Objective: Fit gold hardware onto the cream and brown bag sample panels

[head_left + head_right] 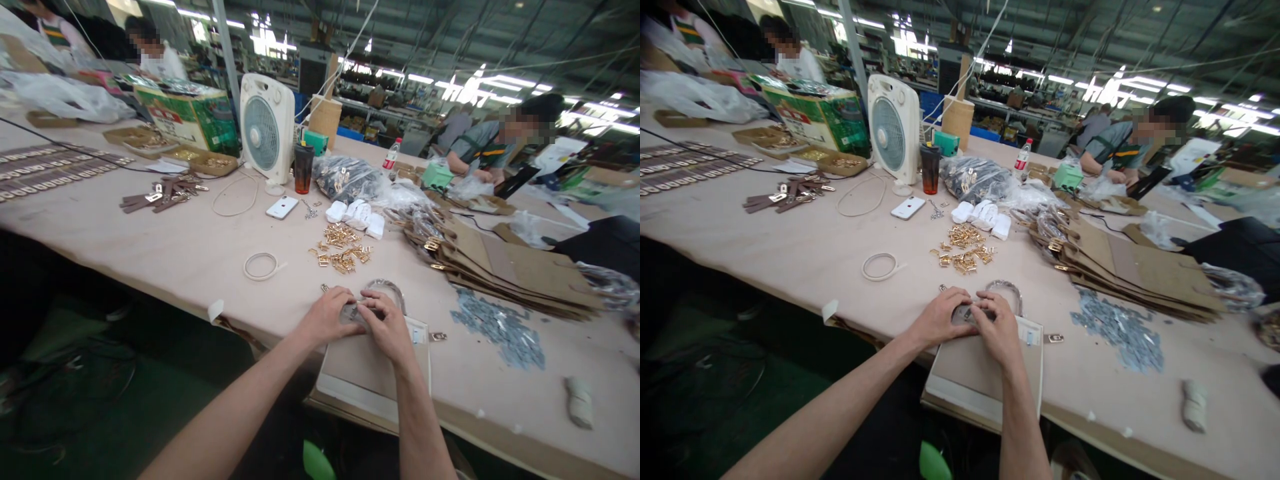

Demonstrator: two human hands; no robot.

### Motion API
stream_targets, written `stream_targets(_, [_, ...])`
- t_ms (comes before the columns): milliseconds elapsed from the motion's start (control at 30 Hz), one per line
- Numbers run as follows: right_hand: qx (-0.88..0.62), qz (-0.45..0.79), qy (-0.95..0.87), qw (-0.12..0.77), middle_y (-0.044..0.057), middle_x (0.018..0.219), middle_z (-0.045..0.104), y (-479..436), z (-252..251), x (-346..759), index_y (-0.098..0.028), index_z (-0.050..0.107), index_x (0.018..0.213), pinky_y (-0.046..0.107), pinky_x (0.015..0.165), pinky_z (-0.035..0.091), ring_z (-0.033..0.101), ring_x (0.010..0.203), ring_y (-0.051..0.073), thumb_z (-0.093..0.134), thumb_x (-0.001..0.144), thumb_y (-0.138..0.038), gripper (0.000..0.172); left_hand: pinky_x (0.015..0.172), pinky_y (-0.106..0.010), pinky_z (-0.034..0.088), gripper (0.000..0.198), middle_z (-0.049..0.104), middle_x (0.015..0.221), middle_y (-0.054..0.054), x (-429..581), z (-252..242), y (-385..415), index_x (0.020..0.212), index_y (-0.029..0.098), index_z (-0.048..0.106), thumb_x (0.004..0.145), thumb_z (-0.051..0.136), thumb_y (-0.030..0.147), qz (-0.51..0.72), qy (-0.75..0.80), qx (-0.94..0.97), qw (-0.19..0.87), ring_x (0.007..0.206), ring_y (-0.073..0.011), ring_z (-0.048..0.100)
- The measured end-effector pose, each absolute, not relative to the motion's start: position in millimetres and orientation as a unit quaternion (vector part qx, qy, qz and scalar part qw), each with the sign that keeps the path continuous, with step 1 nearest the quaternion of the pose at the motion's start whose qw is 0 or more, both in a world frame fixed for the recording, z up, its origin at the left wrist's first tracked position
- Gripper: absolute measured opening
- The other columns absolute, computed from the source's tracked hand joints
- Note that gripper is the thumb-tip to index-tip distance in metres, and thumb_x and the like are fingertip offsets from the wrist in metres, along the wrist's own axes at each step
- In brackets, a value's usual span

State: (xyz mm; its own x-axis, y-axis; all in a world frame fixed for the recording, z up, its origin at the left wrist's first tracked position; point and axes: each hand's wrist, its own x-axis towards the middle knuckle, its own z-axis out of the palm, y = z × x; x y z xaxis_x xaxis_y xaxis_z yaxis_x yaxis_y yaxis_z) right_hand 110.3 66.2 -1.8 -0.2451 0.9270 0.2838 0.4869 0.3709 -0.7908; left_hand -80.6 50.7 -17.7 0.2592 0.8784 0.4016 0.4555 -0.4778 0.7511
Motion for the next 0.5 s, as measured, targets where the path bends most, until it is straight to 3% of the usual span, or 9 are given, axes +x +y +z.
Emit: stream_targets(500, [-0.499,0.202,-0.77,0.343,0.009,0.117,0.072,71.5,-14.7,105.4,-0.027,0.079,0.086,0.051,0.105,0.045,0.063,0.113,0.029,0.067,0.089,-0.033,0.014,0.096,-0.038,0.053,0.035,0.069,0.113,-0.008,-79.9,-15.2,49.4,0.11,0.022,0.067,0.08,0.08,0.033,0.422,0.441,0.75,0.255,0.108,-0.024,0.063])
